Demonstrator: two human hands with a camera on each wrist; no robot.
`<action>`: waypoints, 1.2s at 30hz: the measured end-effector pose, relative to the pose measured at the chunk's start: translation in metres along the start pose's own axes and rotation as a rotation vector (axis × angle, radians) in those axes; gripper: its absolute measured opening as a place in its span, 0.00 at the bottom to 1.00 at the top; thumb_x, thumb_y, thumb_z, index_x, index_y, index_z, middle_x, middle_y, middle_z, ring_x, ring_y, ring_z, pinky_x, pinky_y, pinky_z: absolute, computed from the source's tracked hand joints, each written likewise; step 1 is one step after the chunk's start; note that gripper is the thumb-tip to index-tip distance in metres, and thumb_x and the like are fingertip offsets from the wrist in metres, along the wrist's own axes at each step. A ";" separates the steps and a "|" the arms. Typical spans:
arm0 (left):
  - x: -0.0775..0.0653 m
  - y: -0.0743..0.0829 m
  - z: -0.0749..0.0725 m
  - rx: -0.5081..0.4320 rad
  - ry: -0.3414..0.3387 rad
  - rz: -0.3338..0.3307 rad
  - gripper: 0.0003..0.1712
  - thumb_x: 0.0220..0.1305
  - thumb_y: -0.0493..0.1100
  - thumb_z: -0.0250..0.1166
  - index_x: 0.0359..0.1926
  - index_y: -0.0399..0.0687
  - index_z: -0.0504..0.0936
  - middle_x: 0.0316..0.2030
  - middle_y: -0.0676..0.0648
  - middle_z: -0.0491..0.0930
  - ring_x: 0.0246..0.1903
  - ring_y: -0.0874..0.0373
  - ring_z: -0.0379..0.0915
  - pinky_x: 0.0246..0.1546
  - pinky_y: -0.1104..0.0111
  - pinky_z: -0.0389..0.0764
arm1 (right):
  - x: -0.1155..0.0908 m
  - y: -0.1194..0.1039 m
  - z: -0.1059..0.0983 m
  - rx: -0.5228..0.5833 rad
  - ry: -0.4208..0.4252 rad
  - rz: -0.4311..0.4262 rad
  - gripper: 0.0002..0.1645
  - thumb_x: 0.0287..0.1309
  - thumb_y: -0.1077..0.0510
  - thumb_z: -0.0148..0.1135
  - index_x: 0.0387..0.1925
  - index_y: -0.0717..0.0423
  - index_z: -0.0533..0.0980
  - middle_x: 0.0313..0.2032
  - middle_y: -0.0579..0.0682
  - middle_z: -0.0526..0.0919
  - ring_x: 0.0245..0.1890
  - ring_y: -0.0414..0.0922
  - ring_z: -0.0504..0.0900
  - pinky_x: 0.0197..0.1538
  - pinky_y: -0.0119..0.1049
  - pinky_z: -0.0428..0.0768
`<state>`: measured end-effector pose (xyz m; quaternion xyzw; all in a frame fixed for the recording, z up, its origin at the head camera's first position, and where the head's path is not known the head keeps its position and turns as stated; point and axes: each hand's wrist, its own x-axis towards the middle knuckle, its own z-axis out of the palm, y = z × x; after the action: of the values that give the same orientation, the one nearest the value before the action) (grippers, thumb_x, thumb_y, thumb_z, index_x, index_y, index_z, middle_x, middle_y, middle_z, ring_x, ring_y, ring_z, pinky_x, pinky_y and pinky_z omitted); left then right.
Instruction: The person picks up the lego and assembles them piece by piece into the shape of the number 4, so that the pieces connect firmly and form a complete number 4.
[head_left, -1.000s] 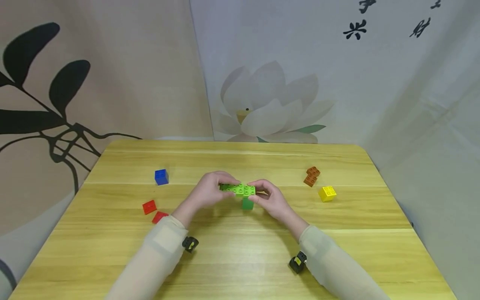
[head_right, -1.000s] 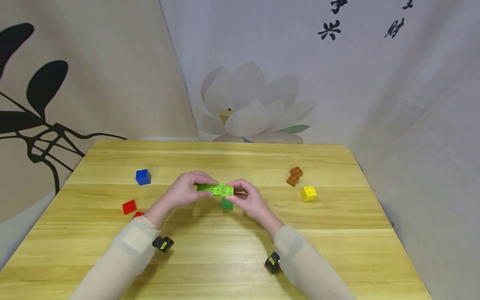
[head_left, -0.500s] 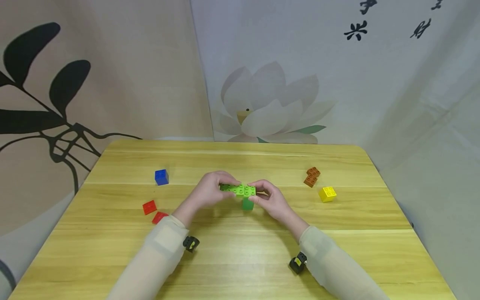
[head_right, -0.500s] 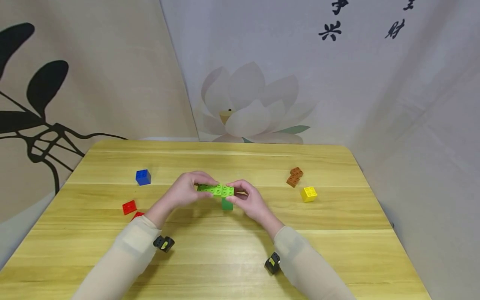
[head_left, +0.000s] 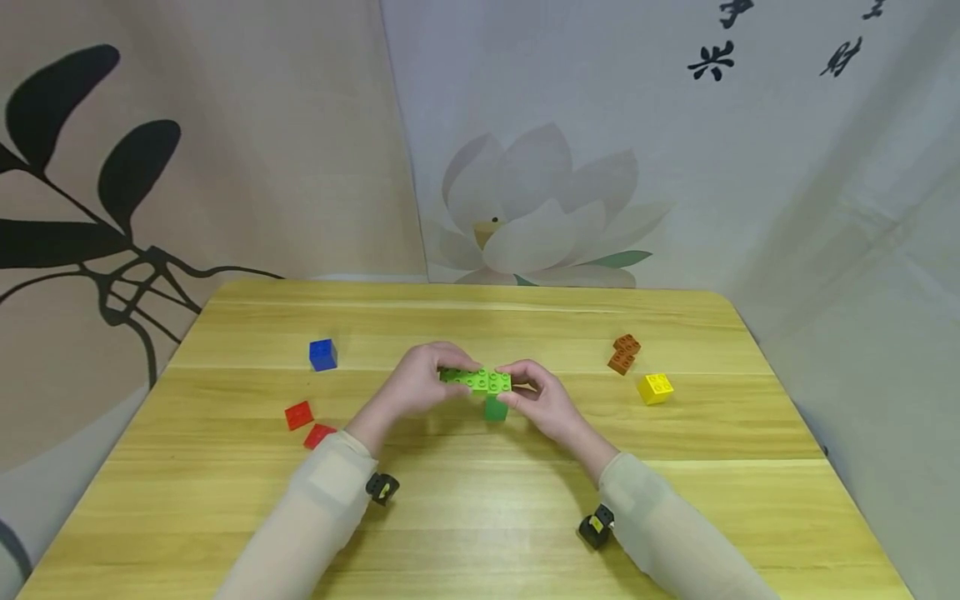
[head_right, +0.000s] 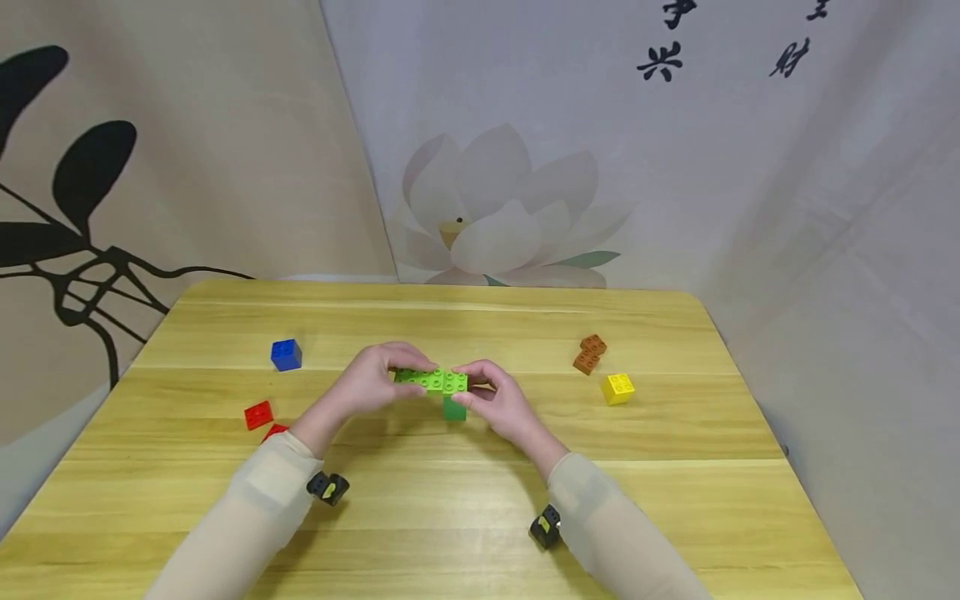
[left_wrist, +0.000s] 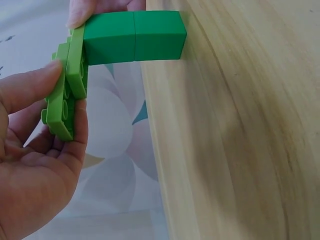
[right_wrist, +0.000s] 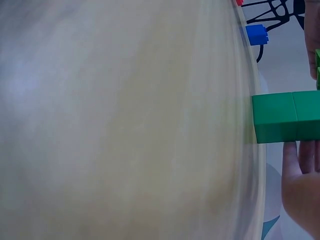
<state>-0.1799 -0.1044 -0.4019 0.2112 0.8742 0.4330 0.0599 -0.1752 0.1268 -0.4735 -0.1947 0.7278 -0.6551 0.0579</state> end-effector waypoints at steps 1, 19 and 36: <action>0.000 0.000 0.000 0.003 0.000 0.001 0.19 0.52 0.33 0.76 0.47 0.44 0.88 0.45 0.48 0.84 0.48 0.52 0.77 0.53 0.57 0.78 | 0.000 0.000 0.000 -0.003 -0.002 -0.002 0.17 0.60 0.68 0.66 0.51 0.67 0.75 0.49 0.59 0.80 0.50 0.49 0.79 0.57 0.39 0.79; 0.001 0.001 0.000 -0.020 -0.016 0.013 0.19 0.54 0.33 0.75 0.49 0.44 0.87 0.47 0.47 0.83 0.49 0.51 0.77 0.53 0.58 0.79 | 0.001 -0.002 -0.001 -0.011 0.009 0.033 0.18 0.61 0.72 0.64 0.53 0.70 0.74 0.51 0.62 0.78 0.52 0.56 0.77 0.58 0.43 0.78; -0.013 -0.020 -0.001 -0.116 0.067 0.057 0.21 0.62 0.40 0.70 0.55 0.41 0.83 0.53 0.44 0.82 0.51 0.48 0.77 0.52 0.56 0.79 | 0.000 -0.005 0.000 -0.024 -0.008 0.015 0.19 0.61 0.67 0.66 0.53 0.67 0.75 0.51 0.61 0.79 0.52 0.56 0.78 0.56 0.40 0.79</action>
<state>-0.1748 -0.1213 -0.4174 0.2174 0.8429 0.4912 0.0301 -0.1744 0.1266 -0.4688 -0.1925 0.7369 -0.6449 0.0632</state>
